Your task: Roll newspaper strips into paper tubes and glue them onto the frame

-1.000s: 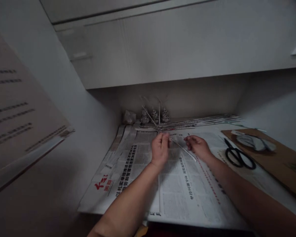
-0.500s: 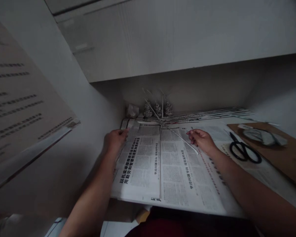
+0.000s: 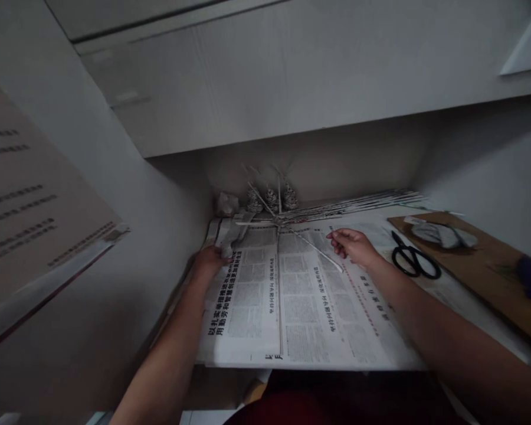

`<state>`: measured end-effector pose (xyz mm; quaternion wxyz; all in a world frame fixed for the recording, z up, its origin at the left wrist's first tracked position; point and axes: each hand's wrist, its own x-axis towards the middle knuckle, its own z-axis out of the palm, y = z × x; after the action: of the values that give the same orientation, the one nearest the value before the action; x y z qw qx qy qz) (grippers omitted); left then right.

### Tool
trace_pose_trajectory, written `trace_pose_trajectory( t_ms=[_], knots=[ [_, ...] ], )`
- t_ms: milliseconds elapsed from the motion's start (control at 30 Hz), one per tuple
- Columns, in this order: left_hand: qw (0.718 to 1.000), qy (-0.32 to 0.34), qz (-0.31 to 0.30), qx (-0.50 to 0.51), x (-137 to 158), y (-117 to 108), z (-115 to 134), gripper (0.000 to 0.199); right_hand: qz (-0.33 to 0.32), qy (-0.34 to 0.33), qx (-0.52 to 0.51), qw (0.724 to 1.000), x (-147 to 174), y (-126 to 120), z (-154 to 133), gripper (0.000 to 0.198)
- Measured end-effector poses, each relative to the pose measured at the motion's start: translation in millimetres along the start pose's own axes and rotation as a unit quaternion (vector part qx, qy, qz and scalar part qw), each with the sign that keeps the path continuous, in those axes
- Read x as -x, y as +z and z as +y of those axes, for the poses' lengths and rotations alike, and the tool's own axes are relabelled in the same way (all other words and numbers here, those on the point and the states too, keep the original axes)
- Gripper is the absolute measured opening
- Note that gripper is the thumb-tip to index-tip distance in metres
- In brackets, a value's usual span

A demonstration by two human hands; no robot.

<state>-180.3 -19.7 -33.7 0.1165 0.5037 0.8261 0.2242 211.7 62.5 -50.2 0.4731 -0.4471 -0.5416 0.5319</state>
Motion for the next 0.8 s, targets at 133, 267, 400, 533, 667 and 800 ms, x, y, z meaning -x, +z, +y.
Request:
trace_pose_trajectory(
  t_ms=[133, 267, 400, 533, 667, 800],
  knots=[
    [0.979, 0.003, 0.003, 0.201, 13, -5, 3, 0.031, -0.008, 0.007, -0.091, 0.996, 5, -7, -18, 0.035],
    [0.883, 0.007, 0.000, 0.469, 38, -6, 16, 0.037, -0.085, 0.040, -0.138, 0.986, 17, -5, -33, 0.031],
    [0.829, 0.058, 0.031, 0.556, 80, 6, 46, 0.034, -0.236, 0.100, -0.115, 0.960, 31, 9, -33, 0.032],
    [0.874, 0.189, -0.058, 0.444, 128, 31, 86, 0.022, -0.370, 0.086, -0.085, 0.921, 43, 28, -25, 0.045],
    [0.920, 0.279, -0.067, 0.268, 151, 52, 115, 0.019, -0.392, 0.062, -0.065, 0.916, 50, 40, -19, 0.051],
    [0.948, 0.258, -0.064, 0.177, 148, 59, 120, 0.032, -0.249, 0.039, -0.072, 0.965, 46, 42, -18, 0.039]
  ],
)
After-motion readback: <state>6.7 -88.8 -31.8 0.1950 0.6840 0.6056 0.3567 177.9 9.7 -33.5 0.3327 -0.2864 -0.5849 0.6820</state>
